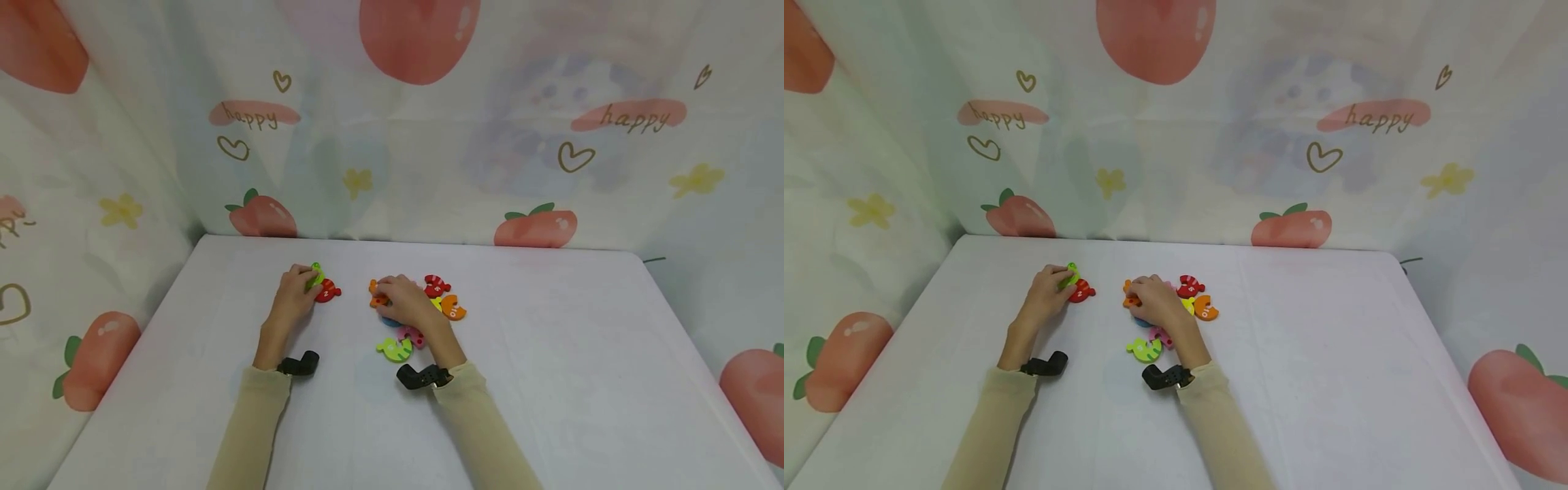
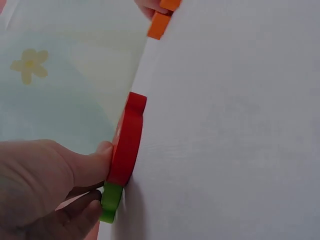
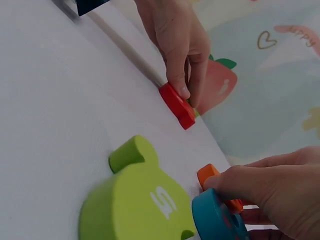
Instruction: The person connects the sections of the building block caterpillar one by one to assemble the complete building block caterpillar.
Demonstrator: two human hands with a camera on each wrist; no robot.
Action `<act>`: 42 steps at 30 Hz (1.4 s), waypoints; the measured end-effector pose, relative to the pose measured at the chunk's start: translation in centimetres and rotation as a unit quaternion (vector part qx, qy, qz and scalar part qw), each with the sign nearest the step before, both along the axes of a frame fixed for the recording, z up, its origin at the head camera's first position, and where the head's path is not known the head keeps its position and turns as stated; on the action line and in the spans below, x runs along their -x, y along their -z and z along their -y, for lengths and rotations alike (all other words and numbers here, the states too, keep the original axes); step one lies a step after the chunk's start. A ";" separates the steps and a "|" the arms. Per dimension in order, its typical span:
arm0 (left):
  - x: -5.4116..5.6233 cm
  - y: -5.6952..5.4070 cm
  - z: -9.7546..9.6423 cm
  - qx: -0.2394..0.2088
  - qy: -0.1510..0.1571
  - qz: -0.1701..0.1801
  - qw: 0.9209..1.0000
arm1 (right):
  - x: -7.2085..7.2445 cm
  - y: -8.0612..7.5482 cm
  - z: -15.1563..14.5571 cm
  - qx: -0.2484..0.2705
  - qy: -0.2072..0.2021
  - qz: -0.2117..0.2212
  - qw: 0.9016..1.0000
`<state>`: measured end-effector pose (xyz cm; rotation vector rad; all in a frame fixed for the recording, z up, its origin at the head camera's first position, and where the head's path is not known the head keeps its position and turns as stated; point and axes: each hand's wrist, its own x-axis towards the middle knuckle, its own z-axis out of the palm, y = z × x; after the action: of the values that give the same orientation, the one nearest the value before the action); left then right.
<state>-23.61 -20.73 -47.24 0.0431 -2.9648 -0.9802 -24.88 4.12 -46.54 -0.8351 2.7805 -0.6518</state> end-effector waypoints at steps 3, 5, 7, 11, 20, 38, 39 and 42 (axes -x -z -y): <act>0.1 -0.1 0.0 -0.012 -0.010 0.004 1.000 | -0.1 -0.1 0.4 0.026 0.008 0.024 0.999; 0.2 -0.3 0.0 -0.015 -0.014 0.008 1.000 | -0.2 -0.2 1.0 0.048 0.014 0.030 0.998; 0.4 -0.4 0.0 -0.013 -0.013 0.012 1.000 | -0.4 -0.4 1.7 0.060 0.022 0.024 0.998; 0.6 -0.7 0.0 -0.008 -0.017 0.026 0.999 | -0.9 -0.6 3.8 0.087 0.043 0.012 0.995; 0.3 -0.5 0.2 -0.006 -0.015 0.036 0.999 | -1.2 1.0 7.7 0.132 0.080 0.003 0.988; 0.5 -0.5 0.1 -0.001 -0.010 0.029 1.000 | -0.8 1.4 7.8 0.108 0.053 -0.020 0.993; 0.6 -0.5 0.1 -0.001 -0.011 0.031 0.999 | -0.8 1.4 7.8 0.101 0.051 -0.024 0.993; 0.6 -0.5 0.1 0.000 -0.011 0.032 0.999 | -0.8 1.6 7.9 0.084 0.050 -0.031 0.995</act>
<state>-24.23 -20.88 -46.75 0.1076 -3.0152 -0.9964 -24.10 -3.79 -48.14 -0.7624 2.8696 -0.9038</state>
